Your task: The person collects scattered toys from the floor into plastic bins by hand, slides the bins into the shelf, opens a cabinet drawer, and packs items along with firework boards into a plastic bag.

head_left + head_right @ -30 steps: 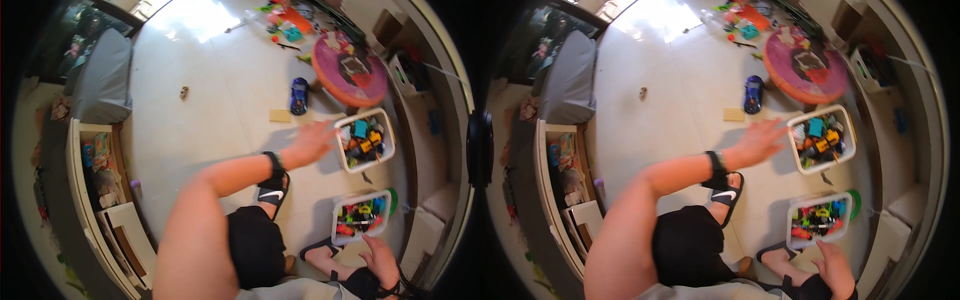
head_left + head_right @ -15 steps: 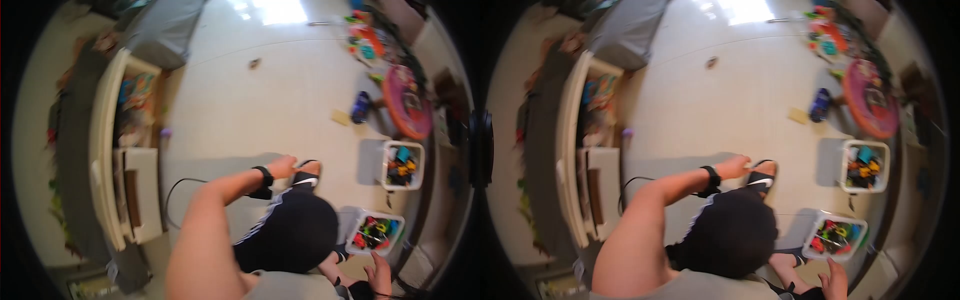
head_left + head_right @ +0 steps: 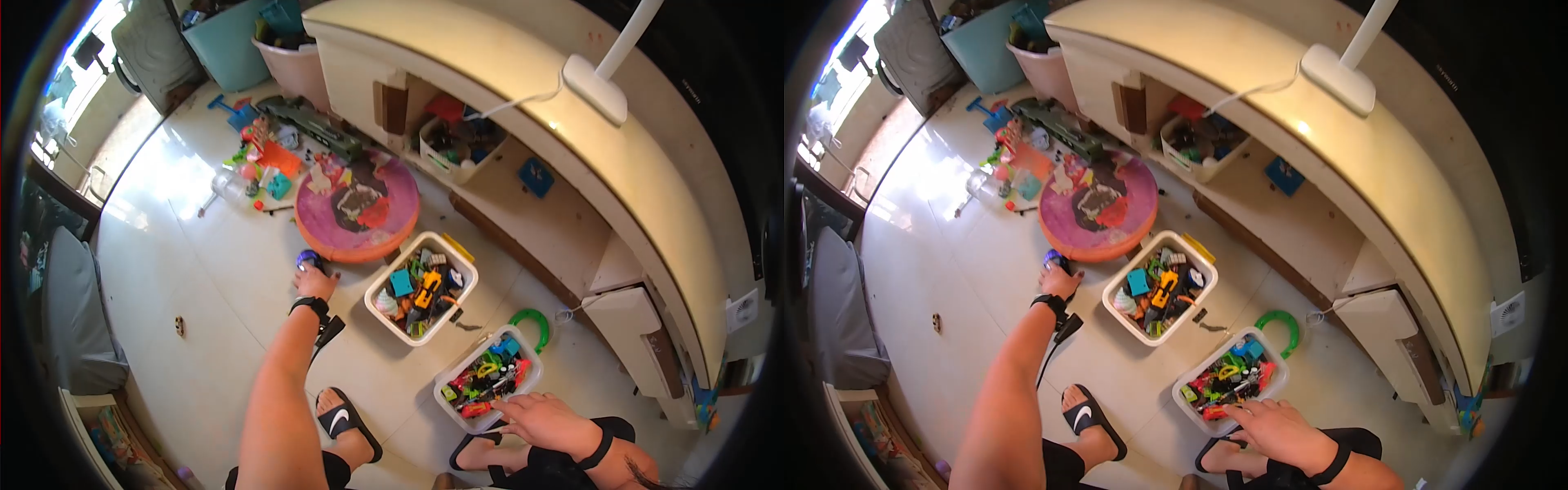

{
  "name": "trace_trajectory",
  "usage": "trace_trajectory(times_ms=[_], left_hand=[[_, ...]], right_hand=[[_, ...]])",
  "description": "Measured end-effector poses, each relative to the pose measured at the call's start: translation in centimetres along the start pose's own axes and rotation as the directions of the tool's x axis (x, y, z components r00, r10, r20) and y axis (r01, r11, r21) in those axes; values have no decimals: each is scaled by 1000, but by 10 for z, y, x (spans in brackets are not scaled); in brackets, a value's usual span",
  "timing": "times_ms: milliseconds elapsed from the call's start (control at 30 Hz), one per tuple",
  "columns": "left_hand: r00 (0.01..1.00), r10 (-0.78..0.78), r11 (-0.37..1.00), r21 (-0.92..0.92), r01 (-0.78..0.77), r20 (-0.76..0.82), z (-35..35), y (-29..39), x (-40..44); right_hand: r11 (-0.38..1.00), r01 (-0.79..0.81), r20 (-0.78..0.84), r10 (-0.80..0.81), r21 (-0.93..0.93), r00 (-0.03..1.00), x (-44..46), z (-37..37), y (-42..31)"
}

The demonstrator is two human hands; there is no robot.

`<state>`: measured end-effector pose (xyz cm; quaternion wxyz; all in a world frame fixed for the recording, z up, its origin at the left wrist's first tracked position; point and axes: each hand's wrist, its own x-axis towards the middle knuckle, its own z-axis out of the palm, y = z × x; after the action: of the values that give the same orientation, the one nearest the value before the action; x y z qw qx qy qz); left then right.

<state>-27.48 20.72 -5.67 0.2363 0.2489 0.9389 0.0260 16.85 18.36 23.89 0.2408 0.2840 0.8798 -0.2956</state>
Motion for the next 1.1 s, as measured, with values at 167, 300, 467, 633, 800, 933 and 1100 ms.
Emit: trace_trajectory(times_ms=[167,300,467,633,800,933,1100], left_hand=[[981,-150,988,-42,146,-124,37,-9,-3],[992,57,986,-152,-74,-111,37,-43,3],[1000,-22,831,-557,11,-12,6,-65,-21],[978,-48,617,-776,-133,-205,-12,-96,-2],[924,65,643,-692,-327,-377,-130,2,-72],[770,403,632,-458,-625,-495,-157,50,-66],[615,655,446,-432,-783,-438,-120,100,-142]], right_hand=[[998,-56,123,58,-21,991,3,-4,-6],[999,20,64,-17,-48,998,-2,6,-4],[995,98,-57,-99,-7,993,-13,6,-10],[990,129,-70,-133,-58,989,-26,13,-10],[969,218,-104,-230,-114,968,-35,16,-12],[963,241,-145,-257,-117,956,-40,8,-19],[956,253,-254,-284,-148,925,-43,10,-17]])
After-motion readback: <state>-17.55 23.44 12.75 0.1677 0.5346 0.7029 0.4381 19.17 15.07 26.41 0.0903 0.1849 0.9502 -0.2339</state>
